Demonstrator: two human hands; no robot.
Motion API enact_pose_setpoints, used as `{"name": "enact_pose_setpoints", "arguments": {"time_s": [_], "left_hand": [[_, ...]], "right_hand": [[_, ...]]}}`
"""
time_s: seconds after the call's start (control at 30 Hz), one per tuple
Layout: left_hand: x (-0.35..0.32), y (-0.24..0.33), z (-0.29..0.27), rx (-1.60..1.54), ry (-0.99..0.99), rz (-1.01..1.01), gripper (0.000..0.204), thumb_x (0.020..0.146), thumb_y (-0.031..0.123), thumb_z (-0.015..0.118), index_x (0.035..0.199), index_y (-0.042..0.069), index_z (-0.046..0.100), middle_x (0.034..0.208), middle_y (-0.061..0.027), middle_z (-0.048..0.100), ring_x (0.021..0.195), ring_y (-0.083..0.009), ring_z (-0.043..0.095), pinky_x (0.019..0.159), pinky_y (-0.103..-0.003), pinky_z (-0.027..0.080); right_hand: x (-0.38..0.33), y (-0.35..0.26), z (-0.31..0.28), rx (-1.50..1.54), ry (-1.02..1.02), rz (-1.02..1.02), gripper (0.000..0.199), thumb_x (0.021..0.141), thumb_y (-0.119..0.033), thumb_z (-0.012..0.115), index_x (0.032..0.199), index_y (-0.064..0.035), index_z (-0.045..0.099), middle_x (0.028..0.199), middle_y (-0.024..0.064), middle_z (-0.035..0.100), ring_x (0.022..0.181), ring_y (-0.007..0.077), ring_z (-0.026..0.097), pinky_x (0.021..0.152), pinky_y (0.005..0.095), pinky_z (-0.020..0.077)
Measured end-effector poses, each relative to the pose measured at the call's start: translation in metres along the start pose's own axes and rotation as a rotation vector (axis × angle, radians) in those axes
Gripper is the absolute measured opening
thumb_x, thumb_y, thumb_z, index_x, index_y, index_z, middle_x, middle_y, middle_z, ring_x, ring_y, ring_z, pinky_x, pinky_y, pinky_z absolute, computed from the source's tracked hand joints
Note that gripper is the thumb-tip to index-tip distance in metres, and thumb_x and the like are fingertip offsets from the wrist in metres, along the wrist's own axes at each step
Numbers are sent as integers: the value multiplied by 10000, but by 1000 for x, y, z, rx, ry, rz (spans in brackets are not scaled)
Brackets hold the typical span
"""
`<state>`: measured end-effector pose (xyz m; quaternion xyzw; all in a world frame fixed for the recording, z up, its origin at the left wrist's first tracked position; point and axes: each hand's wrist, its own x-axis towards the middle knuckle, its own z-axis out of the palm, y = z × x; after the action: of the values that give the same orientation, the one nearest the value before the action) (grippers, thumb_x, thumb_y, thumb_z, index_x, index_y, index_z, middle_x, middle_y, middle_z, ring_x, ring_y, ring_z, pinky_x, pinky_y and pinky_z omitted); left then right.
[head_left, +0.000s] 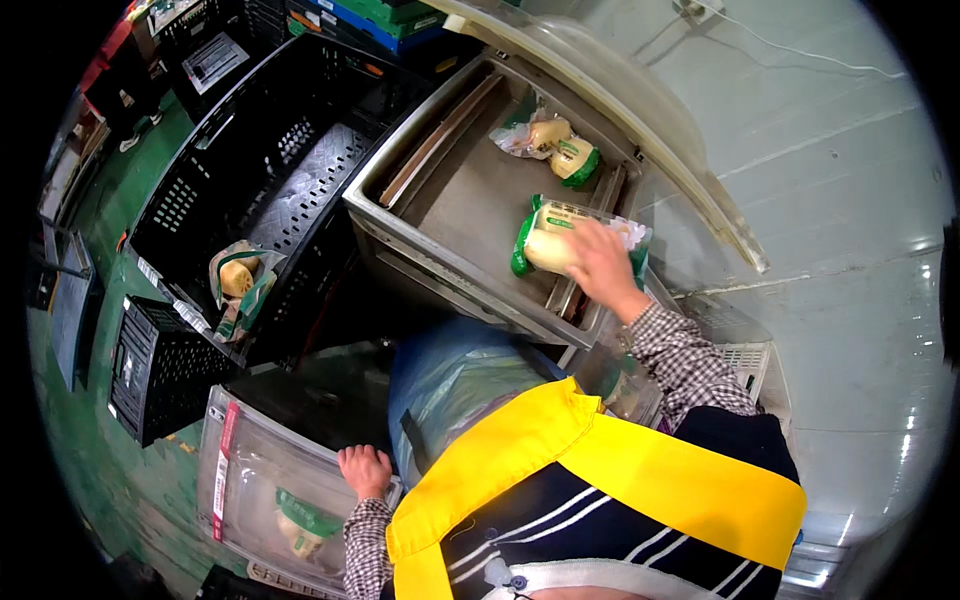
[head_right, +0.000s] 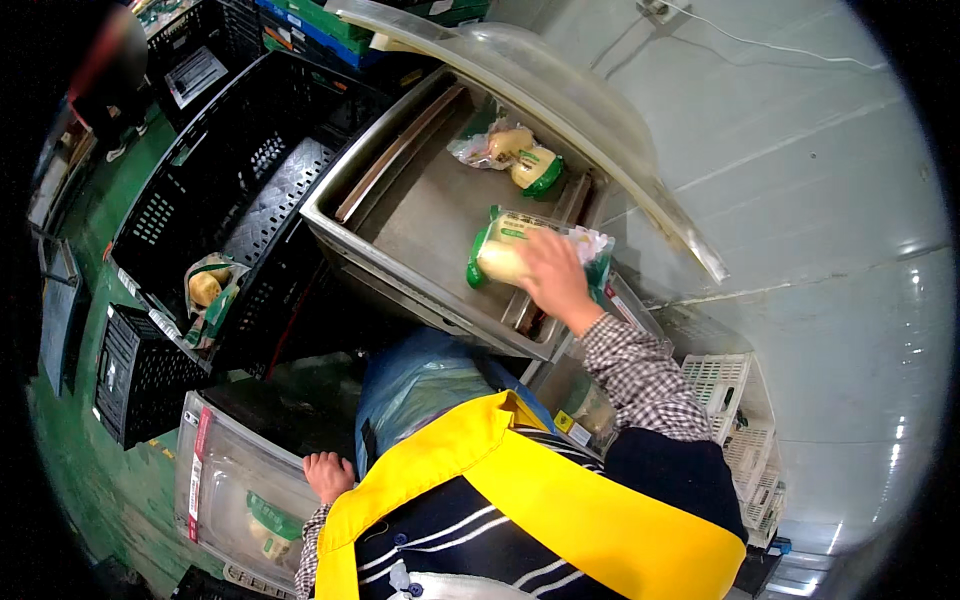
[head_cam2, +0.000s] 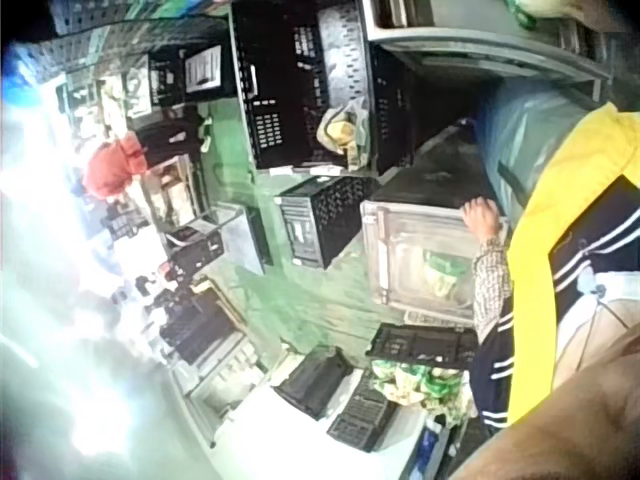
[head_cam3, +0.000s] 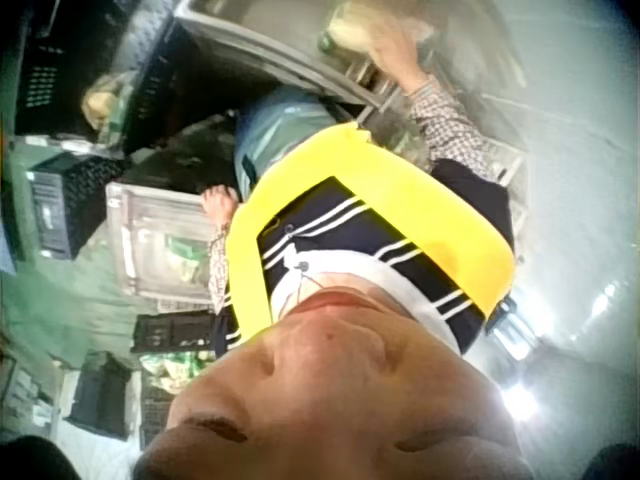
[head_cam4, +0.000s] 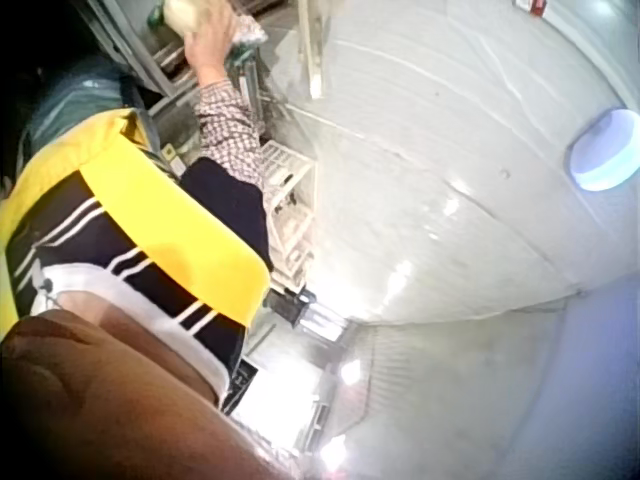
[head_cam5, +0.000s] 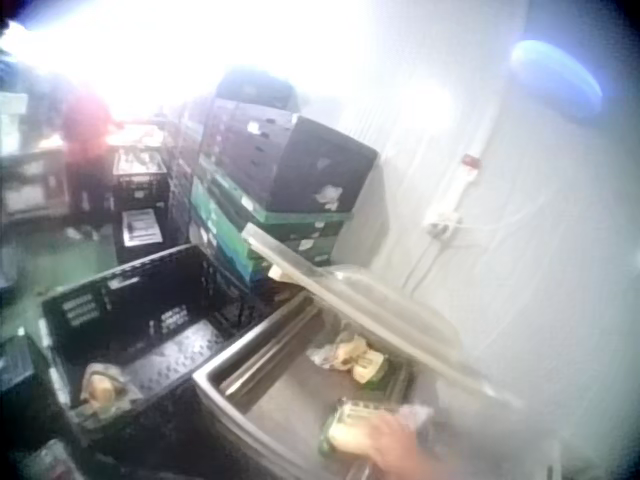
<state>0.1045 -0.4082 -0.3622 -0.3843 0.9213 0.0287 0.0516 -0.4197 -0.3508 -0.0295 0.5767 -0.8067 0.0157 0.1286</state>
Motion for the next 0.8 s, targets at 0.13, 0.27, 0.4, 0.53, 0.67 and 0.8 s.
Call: {"name": "enact_pose_setpoints", "arguments": {"time_s": [0.13,0.27,0.4,0.53,0.67,0.8], "left_hand": [[19,12,-68,-200,-171,-14,140,723,193,537,726,75,612,733,-112,579,686,-259,553,603,-407,435],[25,12,-103,-374,-140,-98,99,696,134,551,681,58,614,692,-133,580,624,-267,555,541,-388,438],[35,9,-136,-433,-120,-213,115,729,112,543,757,35,623,733,-143,597,667,-276,584,605,-388,482],[33,9,-134,-548,-201,-285,143,746,122,532,798,22,619,770,-154,606,668,-276,591,594,-375,492],[49,3,-160,-564,-243,-320,177,756,131,529,858,10,609,813,-164,607,695,-278,595,606,-372,494],[40,9,-132,-581,-219,-330,176,750,151,534,840,16,603,802,-154,597,711,-272,587,636,-367,487]], "right_hand": [[3,-3,22,153,-206,0,468,714,-167,628,1160,-65,528,1195,119,521,1062,299,500,882,401,397],[62,-36,4,173,-193,-197,253,699,-194,673,905,-50,641,1028,114,605,944,292,562,831,389,430],[171,-151,5,519,-22,-551,250,701,-114,672,936,-43,621,1014,104,606,938,287,563,828,367,443],[260,-253,46,665,-107,-894,346,667,-76,681,1001,-55,592,1023,102,590,952,290,558,812,361,459],[304,-327,104,478,-449,-926,737,625,-19,669,1291,-191,404,1292,150,408,1102,325,478,863,388,451],[321,-377,134,657,-429,-1244,695,590,52,636,1215,-211,482,1312,143,408,1132,317,469,875,379,451]]}}
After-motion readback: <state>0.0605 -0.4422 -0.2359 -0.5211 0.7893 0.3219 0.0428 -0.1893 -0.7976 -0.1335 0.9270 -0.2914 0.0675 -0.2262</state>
